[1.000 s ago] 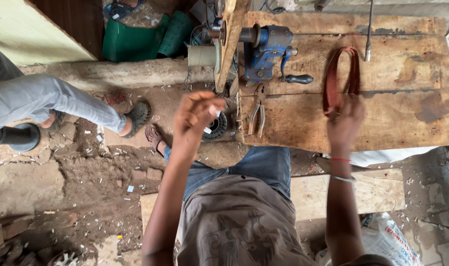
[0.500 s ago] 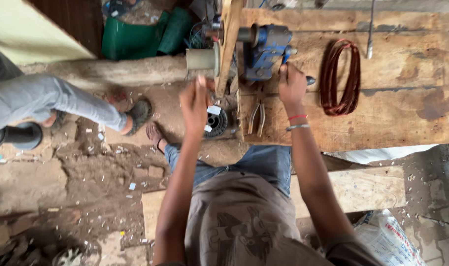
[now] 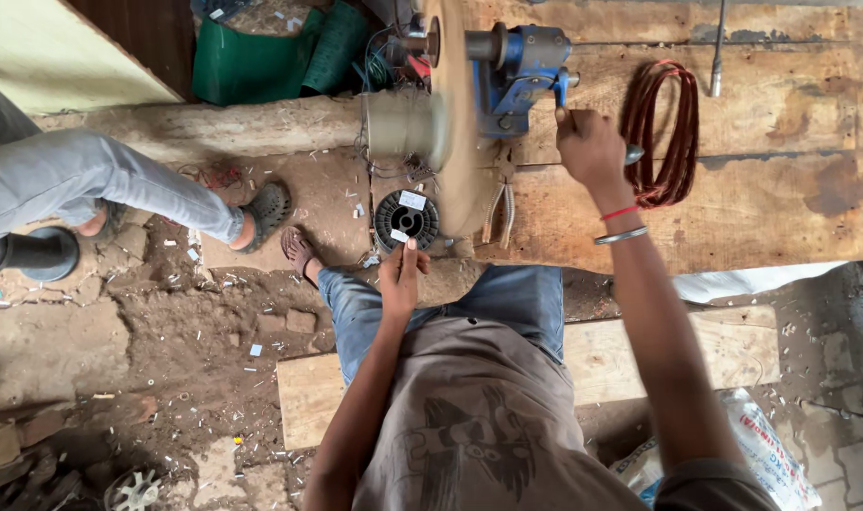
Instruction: The person uses a manual winding machine to wind copper wire into coils, securing them with tape and removing them from the machine.
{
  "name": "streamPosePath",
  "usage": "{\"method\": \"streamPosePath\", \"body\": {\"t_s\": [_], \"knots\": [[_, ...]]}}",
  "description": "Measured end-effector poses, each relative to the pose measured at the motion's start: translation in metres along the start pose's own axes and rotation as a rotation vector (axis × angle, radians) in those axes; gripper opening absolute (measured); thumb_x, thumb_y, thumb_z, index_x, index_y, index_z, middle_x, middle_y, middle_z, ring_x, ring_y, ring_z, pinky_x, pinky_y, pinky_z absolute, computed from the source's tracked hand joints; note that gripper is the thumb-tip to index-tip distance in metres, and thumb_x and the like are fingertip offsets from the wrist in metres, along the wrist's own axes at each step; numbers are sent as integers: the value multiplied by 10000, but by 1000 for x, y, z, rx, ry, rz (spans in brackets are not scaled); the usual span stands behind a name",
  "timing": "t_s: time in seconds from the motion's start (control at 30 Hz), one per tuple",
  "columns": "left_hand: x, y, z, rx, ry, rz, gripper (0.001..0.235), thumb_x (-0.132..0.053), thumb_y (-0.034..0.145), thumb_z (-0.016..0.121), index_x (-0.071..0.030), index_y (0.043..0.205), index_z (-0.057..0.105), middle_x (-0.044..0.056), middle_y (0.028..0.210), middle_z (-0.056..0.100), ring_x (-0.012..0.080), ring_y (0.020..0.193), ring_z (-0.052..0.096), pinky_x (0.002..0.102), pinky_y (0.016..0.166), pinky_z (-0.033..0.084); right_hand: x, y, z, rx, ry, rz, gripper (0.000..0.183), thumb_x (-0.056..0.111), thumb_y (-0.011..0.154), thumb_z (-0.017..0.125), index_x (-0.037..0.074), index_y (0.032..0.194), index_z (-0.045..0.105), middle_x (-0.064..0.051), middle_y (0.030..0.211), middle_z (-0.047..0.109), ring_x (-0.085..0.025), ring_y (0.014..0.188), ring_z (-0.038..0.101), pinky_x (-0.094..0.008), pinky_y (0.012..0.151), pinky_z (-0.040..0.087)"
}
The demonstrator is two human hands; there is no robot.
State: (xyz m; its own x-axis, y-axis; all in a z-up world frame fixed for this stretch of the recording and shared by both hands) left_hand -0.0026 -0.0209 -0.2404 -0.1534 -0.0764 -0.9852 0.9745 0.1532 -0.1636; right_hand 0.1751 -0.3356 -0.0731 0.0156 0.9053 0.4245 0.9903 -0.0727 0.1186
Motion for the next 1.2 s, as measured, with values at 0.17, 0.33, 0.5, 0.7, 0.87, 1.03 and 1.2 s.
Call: {"method": "streamPosePath", "body": {"t_s": [0.17,0.33,0.5,0.7,0.87,1.03,1.2], "knots": [[-14,-7,3,19,29,54,487,-343,1102,498,5,787,628,40,667,627,100,622,576,277,606,468,20,3,-34,-19,-179,-229,445,285,1096,634,75,706,676,-144,596,616,-344,535,575,-466,516,444],[-25,-10,3,23,46,41,462,-311,1092,496,8,786,631,44,662,615,104,613,569,282,590,460,44,17,-89,-307,-35,-598,399,192,1115,725,71,742,648,-42,511,496,-141,399,427,-291,440,315],[-24,-11,0,6,45,40,466,-309,1088,513,12,768,620,45,650,624,106,599,566,290,584,468,28,59,-109,-561,107,-605,349,118,1123,673,49,800,561,-69,628,487,-226,526,447,-369,563,322],[-16,-9,-1,-26,33,-21,421,-307,1069,538,9,806,629,40,648,633,98,603,573,290,582,471,-10,139,-83,-893,55,-529,367,218,1073,638,90,763,487,-89,652,442,-286,625,418,-436,673,376],[-7,-2,0,-48,7,-40,406,-297,1054,551,6,800,640,39,649,627,96,598,566,286,566,457,-16,174,-30,-900,-113,-431,285,321,1105,465,145,914,584,-59,796,549,-268,796,491,-464,795,367],[-12,2,3,-45,18,-27,447,-296,1067,556,12,752,637,43,629,601,95,594,545,289,558,432,-50,176,39,-418,-151,-313,337,334,1144,397,101,1072,629,-120,1016,635,-291,1068,564,-552,1041,348],[-22,-1,3,-41,80,-15,438,-300,1058,540,8,764,645,33,603,603,87,558,543,285,533,432,-80,134,99,-399,-339,-276,420,289,996,470,67,1299,655,-172,1273,633,-364,1186,525,-576,1034,354]]}}
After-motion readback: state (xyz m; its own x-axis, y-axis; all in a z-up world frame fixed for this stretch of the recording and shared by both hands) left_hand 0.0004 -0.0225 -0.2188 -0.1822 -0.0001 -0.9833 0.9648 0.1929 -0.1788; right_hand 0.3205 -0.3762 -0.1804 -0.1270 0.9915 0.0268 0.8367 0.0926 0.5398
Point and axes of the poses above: each hand's wrist, its own y-axis towards the middle knuckle, its own z-axis out of the palm, x = y × z, the point moved 7 cm from there along y, towards the middle knuckle
